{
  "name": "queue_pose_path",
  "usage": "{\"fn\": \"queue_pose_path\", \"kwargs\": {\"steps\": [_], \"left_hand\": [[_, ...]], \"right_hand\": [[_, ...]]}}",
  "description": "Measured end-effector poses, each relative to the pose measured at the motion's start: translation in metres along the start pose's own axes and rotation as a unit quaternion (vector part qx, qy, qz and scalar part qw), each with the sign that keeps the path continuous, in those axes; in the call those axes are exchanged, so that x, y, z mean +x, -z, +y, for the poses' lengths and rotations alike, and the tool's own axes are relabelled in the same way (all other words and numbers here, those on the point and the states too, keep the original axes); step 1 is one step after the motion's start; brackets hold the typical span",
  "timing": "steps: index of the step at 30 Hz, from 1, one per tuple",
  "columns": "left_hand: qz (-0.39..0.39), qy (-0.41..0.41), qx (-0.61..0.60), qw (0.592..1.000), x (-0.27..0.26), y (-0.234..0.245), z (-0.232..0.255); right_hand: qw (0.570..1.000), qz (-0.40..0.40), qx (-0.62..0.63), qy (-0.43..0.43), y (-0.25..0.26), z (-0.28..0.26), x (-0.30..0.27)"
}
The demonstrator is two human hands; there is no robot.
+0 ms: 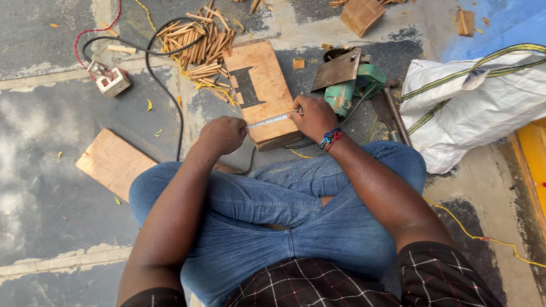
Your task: The person measures wooden blocks with a tape measure and marks them using a pencil. They handle several pieces of wood, rotating and arranging them on the floor to check dimensions and mark lines.
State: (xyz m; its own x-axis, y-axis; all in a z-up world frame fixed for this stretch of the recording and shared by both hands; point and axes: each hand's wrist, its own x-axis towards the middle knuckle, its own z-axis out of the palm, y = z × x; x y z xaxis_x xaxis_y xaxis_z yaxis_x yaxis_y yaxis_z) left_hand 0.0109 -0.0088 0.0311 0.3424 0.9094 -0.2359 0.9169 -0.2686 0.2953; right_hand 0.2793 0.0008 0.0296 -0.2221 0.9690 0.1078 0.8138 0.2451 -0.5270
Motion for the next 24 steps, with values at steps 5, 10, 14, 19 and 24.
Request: {"fn": "queue_pose_path", "kwargs": {"steps": [5, 10, 14, 19, 24], "left_hand": [[0.009, -0.005, 0.000, 1.000, -0.004, 0.002, 0.001], [0.005, -0.007, -0.004, 1.000, 0.000, 0.006, 0.003], [0.004, -0.004, -0.013, 1.000, -0.001, 0.006, 0.002], [-0.001, -0.027, -0.009, 1.000, 0.000, 0.002, 0.001], [-0.020, -0.018, -0.014, 1.000, -0.001, 0.002, 0.001]], "right_hand": [[0.999, 0.024, 0.023, 0.009, -0.008, 0.005, -0.001], [0.998, 0.043, 0.042, 0.024, -0.016, 0.014, 0.002], [0.998, 0.041, 0.050, 0.021, -0.016, 0.016, 0.003], [0.999, -0.004, 0.034, -0.011, -0.006, 0.018, 0.002], [0.999, -0.028, 0.027, -0.010, 0.003, 0.014, -0.005]]}}
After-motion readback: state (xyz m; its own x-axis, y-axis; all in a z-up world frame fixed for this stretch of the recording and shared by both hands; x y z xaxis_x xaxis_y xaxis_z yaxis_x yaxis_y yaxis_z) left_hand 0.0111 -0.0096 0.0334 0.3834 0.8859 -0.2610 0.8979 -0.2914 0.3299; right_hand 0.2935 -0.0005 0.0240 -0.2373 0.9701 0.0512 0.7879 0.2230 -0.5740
